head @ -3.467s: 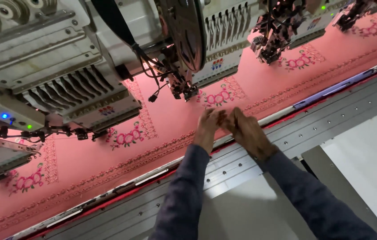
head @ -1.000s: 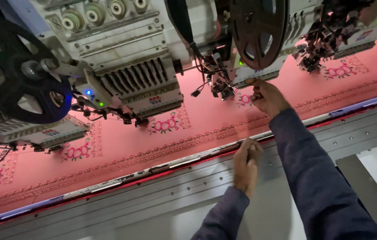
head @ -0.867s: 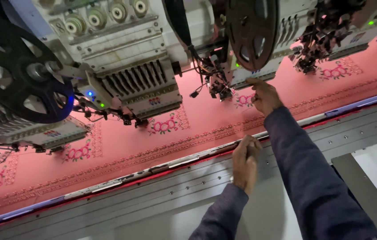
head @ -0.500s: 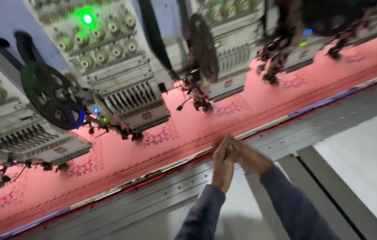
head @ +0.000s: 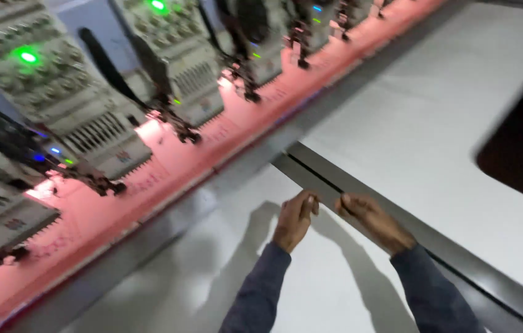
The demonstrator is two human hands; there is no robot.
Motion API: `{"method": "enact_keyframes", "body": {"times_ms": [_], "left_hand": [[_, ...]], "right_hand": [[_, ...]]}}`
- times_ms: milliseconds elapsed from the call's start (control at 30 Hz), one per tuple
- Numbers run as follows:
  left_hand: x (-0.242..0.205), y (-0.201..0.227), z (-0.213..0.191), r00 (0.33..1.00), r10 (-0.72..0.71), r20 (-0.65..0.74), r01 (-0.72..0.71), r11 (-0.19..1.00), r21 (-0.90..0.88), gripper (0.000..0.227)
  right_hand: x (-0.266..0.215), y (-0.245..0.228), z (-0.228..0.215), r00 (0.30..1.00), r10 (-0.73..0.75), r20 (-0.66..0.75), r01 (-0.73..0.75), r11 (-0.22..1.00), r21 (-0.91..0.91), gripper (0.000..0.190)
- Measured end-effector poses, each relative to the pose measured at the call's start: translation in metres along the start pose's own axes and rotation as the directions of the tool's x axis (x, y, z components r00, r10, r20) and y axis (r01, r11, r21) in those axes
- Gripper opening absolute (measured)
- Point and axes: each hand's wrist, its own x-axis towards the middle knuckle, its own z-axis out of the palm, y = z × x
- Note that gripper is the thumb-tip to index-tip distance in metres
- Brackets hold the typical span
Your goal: Operating a multi-head industrial embroidery machine, checking for thread breaks, re-threading needles, and smoothing the fabric.
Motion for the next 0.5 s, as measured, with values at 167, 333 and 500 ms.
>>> {"method": "enact_keyframes", "body": {"times_ms": [167,333,500], "left_hand": [[-0.089,0.055,0.101,0.977,0.027,0.212,-0.073,0.974,0.214,0.021],[-0.16,0.127,0.189,0.974,0.033,0.225,-0.055,0.994,0.091,0.021],[-0.209,0.154,0.284,0.963,0.02,0.267,-0.034,0.998,0.05,0.023]], "right_hand": [[-0.18,-0.088,-0.026,0.979,-0.119,-0.165,0.107,0.991,-0.082,0.041],[-0.301,-0.102,-0.092,0.951,-0.153,-0.268,0.11,0.979,-0.17,0.043],[-0.402,-0.104,-0.171,0.887,-0.093,-0.451,0.006,0.981,-0.192,0.039]]}}
